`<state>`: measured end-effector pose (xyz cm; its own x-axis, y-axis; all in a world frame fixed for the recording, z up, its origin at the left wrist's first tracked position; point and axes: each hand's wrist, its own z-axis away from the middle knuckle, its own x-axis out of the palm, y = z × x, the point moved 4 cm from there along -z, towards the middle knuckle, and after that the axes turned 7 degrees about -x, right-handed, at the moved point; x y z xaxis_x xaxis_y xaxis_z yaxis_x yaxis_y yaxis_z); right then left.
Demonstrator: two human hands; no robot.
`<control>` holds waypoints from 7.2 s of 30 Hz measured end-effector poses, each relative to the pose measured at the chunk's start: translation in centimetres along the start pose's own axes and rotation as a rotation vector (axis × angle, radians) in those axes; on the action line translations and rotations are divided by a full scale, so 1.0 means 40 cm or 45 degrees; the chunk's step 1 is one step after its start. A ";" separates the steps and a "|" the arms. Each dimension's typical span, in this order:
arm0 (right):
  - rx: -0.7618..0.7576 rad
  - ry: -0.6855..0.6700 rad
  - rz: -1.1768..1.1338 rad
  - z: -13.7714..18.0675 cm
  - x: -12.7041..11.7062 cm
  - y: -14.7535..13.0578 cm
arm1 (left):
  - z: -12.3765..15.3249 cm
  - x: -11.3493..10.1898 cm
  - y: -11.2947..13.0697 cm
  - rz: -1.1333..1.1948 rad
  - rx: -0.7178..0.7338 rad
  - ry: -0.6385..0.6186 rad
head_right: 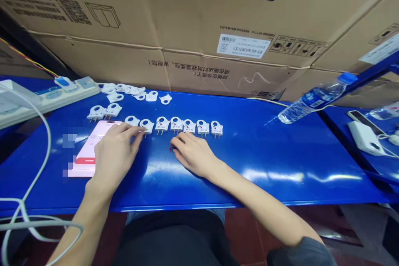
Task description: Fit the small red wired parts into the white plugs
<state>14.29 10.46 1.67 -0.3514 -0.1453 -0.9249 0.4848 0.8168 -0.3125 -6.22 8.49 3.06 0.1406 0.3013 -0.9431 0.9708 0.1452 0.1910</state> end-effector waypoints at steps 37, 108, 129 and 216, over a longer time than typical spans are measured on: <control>0.031 0.191 -0.126 -0.001 -0.032 0.015 | 0.129 -0.007 0.040 0.422 -0.060 0.216; 0.167 0.141 -0.488 0.000 -0.002 0.007 | 0.183 -0.007 -0.002 0.343 -0.035 0.161; 0.165 0.066 -0.419 -0.001 -0.001 0.001 | 0.018 -0.014 -0.117 0.002 -0.189 -0.032; 0.883 1.069 -1.463 0.184 0.060 -0.130 | 0.235 0.031 0.105 1.897 -0.497 -0.495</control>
<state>16.82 1.76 -0.50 -0.9843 0.0484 0.1697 -0.1669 0.0560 -0.9844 -0.12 0.61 0.12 0.9779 0.1485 0.1472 -0.1747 0.1940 0.9653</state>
